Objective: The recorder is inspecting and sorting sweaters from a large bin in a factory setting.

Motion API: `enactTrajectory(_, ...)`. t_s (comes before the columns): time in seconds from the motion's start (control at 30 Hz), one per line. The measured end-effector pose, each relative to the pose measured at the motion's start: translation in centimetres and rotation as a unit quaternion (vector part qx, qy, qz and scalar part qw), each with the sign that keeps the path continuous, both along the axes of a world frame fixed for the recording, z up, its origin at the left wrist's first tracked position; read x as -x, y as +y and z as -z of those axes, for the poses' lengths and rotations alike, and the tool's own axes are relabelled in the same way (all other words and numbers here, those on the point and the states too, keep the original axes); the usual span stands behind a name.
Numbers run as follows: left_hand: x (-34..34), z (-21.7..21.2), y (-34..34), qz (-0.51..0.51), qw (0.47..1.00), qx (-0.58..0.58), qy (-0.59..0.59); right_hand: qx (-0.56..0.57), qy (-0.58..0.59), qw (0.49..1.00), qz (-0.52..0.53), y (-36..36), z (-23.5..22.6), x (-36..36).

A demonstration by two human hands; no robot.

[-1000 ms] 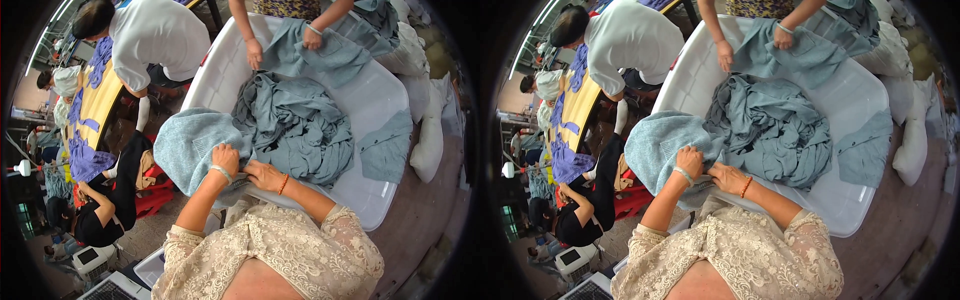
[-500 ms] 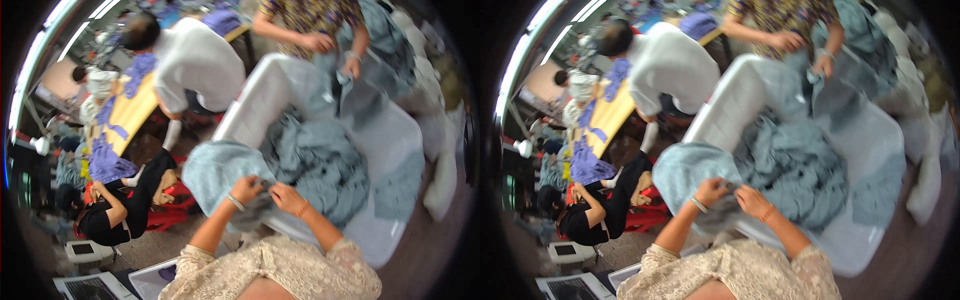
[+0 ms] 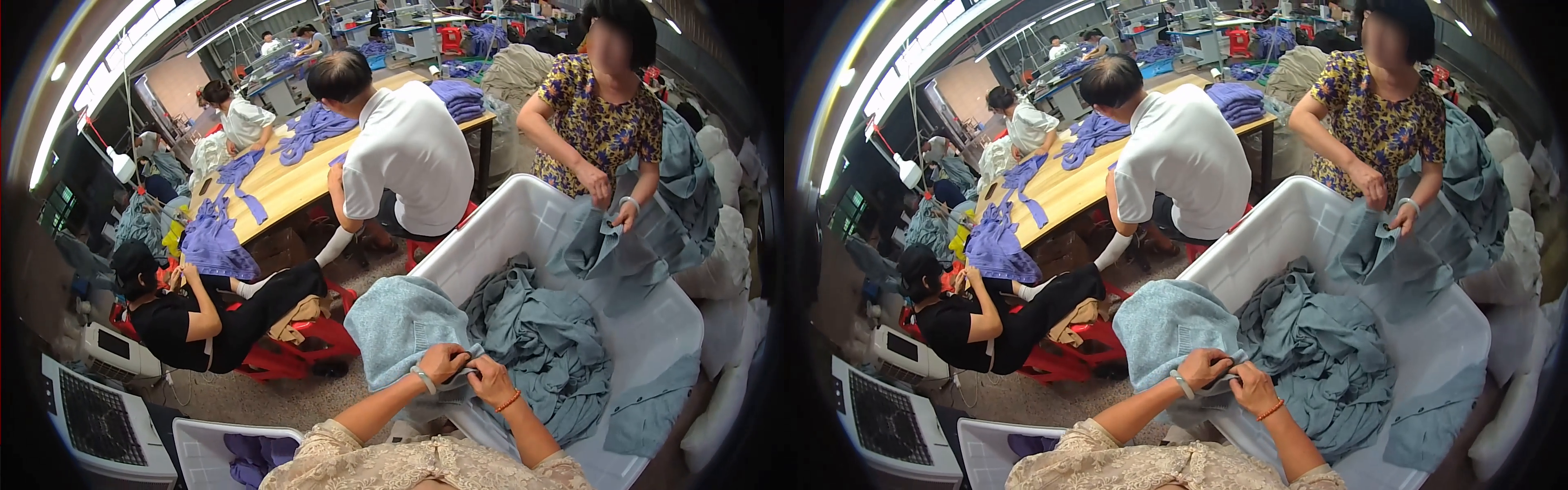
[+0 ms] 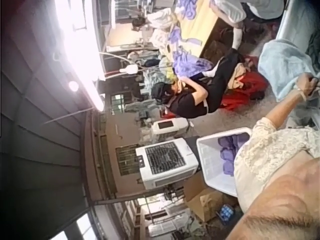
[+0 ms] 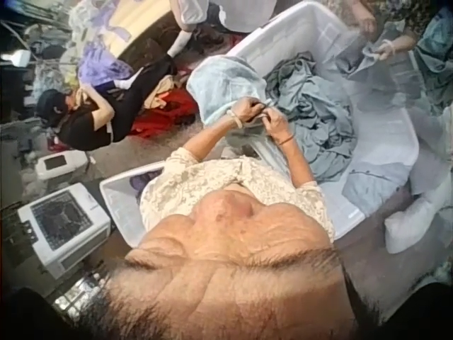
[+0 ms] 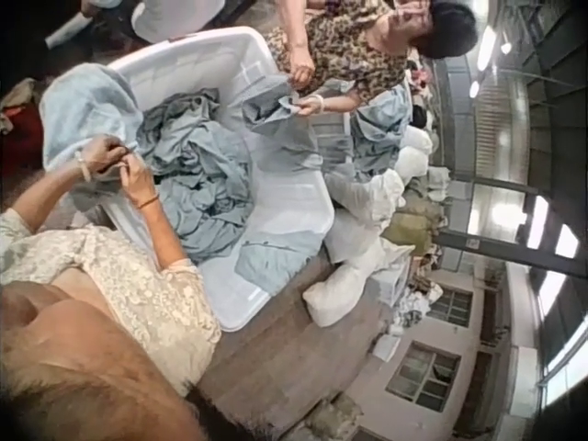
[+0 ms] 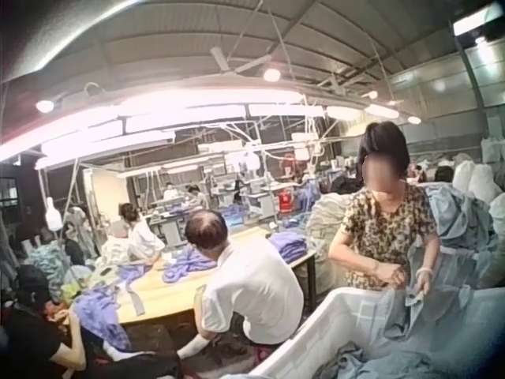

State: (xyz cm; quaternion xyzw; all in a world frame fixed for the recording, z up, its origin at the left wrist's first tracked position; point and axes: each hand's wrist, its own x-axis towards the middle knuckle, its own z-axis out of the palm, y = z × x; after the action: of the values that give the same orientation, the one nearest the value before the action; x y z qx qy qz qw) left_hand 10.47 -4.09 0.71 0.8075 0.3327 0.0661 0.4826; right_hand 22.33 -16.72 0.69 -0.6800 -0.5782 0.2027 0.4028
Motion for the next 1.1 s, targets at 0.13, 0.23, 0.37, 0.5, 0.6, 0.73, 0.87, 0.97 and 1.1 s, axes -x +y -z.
enactTrajectory(0.13, -0.1, 1.0, -0.2, 0.035, 0.999, -0.002, -0.015, -0.016, -0.012, 0.999, 0.03, -0.3, 0.3, 0.6)
enactTrajectory(0.23, 0.0, 1.4, 0.8, 0.061, 0.994, 0.09, 0.003, -0.003, 0.031, 0.997, 0.077, -0.2, -0.3, 0.9)
enactTrajectory(0.37, -0.4, 0.6, 0.7, 0.065, 0.996, 0.063, 0.019, -0.065, -0.036, 0.994, 0.077, -0.2, 1.0, 0.6)
enactTrajectory(0.5, 0.0, 1.0, 1.0, 0.135, 0.99, -0.032, -0.03, -0.014, -0.023, 0.997, 0.066, -0.2, 1.0, 0.4)
enactTrajectory(0.6, -0.2, -1.4, 0.8, 0.264, 0.96, -0.085, 0.031, -0.02, -0.032, 0.998, 0.044, -0.4, 1.0, -0.3)
enactTrajectory(0.73, 0.4, -1.3, 0.6, 0.269, 0.958, -0.104, 0.007, -0.012, 0.002, 1.0, 0.017, -0.7, 1.2, -0.8)
enactTrajectory(0.87, 1.4, 0.3, -0.8, 0.204, 0.968, -0.144, -0.014, 0.009, 0.043, 0.999, -0.004, -1.4, 1.1, -0.3)
enactTrajectory(0.97, 1.7, 0.5, -1.3, 0.182, 0.969, -0.167, 0.011, 0.038, 0.061, 0.997, -0.032, -1.9, 1.7, -0.2)
enactTrajectory(1.1, 1.0, 1.4, -1.0, 0.193, 0.96, -0.201, 0.01, 0.03, 0.024, 0.998, -0.056, -2.1, 4.1, -1.1)
